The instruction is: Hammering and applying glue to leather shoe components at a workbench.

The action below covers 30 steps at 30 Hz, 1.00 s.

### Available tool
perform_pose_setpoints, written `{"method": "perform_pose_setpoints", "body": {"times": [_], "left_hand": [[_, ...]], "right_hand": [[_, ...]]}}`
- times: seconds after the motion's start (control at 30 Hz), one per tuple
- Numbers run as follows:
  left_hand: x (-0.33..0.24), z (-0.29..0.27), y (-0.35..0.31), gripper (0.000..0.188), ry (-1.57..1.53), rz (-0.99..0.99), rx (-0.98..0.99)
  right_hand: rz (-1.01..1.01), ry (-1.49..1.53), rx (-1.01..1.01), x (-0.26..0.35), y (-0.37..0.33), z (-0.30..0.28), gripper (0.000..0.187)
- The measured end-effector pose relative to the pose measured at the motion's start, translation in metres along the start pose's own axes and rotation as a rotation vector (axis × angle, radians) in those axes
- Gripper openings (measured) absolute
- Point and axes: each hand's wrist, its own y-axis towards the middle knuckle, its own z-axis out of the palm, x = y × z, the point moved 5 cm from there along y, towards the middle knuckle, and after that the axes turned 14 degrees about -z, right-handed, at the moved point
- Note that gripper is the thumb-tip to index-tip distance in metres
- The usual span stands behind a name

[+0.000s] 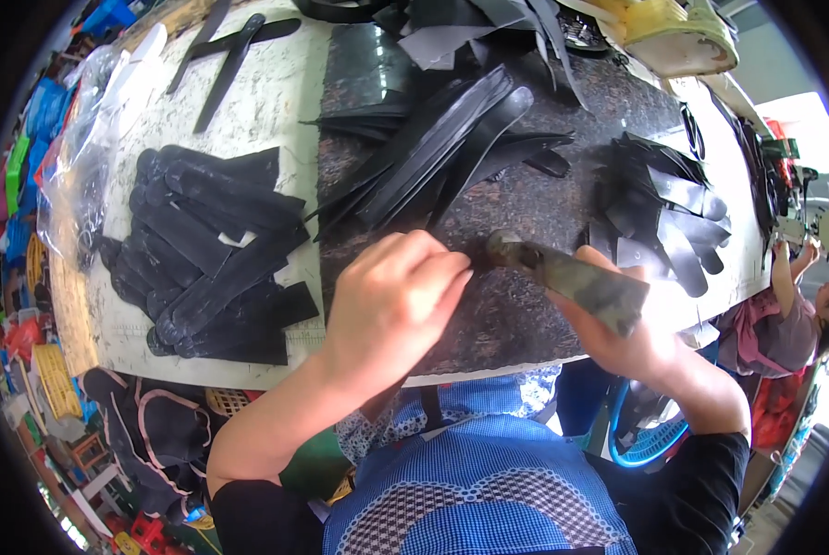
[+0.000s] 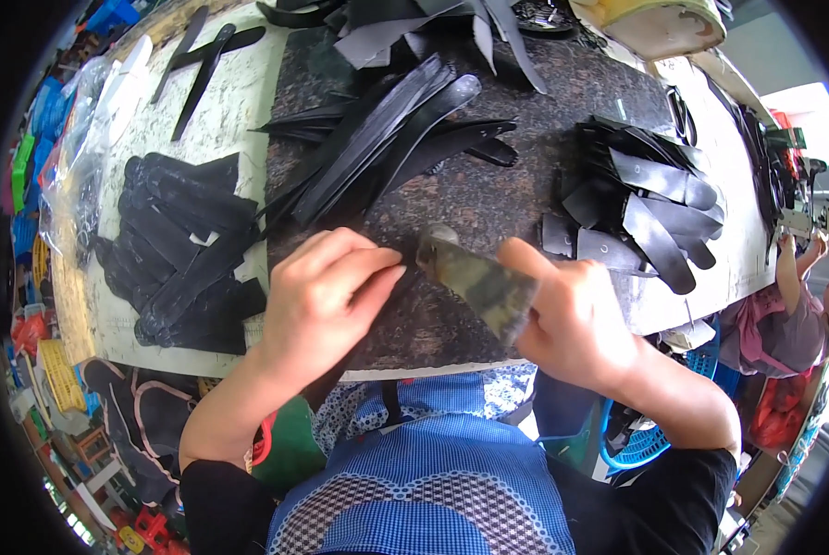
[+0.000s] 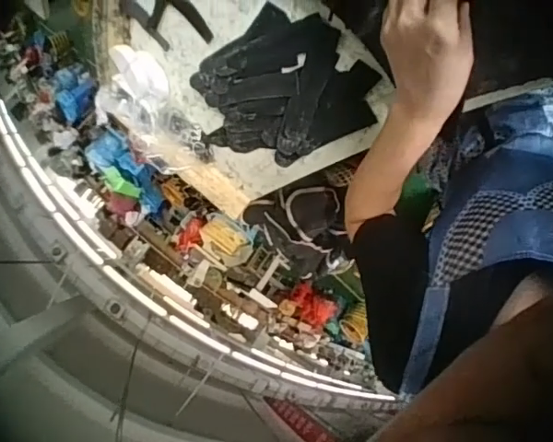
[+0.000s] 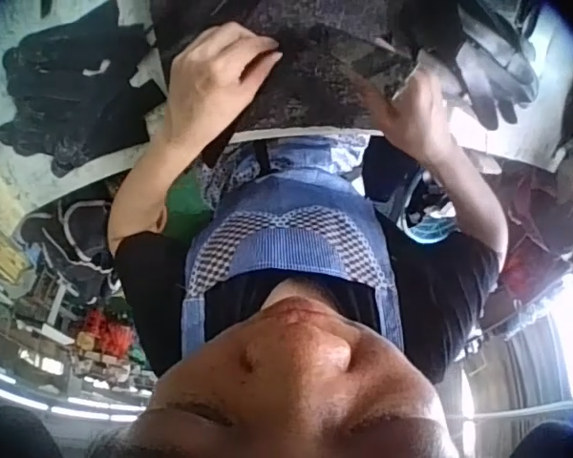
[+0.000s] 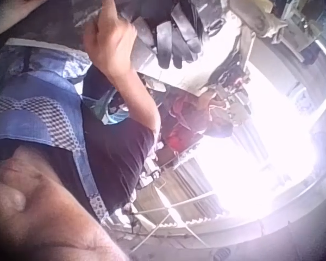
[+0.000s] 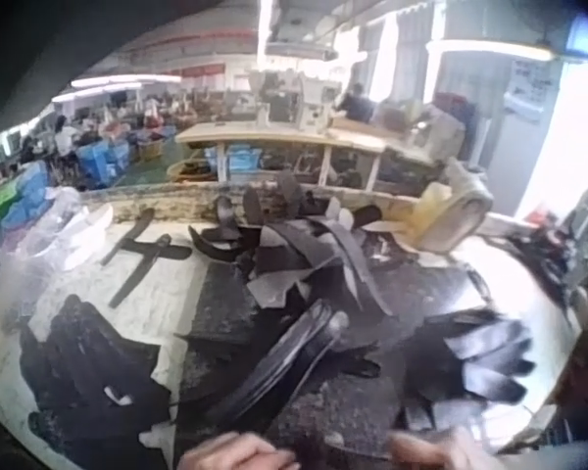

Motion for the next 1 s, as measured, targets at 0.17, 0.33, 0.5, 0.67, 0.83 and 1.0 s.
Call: {"method": "perform_pose_setpoints", "body": {"times": [0.17,0.33,0.5,0.67,0.83,1.0], "left_hand": [[0.001,-0.004,-0.004,0.027,-0.050,-0.035,0.114],[-0.012,-0.001,-0.018,0.028,0.104,0.048,0.059],[-0.005,-0.003,-0.020,0.025,0.098,0.060,-0.022],[0.000,-0.016,-0.014,0.023,-0.002,-0.045,0.144],[0.006,-0.014,-0.018,0.022,-0.035,0.017,0.107],[-0.002,0.005,0.005,0.017,-0.027,0.110,0.033]], "right_hand": [[-0.059,-0.013,-0.006,-0.013,-0.004,0.006,0.025],[-0.046,0.189,0.104,-0.011,0.007,0.006,0.026],[-0.044,0.207,-0.001,-0.010,0.005,0.014,0.020],[-0.014,0.190,-0.046,-0.011,0.015,0.015,0.028],[-0.147,0.170,0.137,0.003,0.010,0.012,0.016],[0.244,0.199,-0.248,-0.026,0.011,-0.011,0.010]]}}
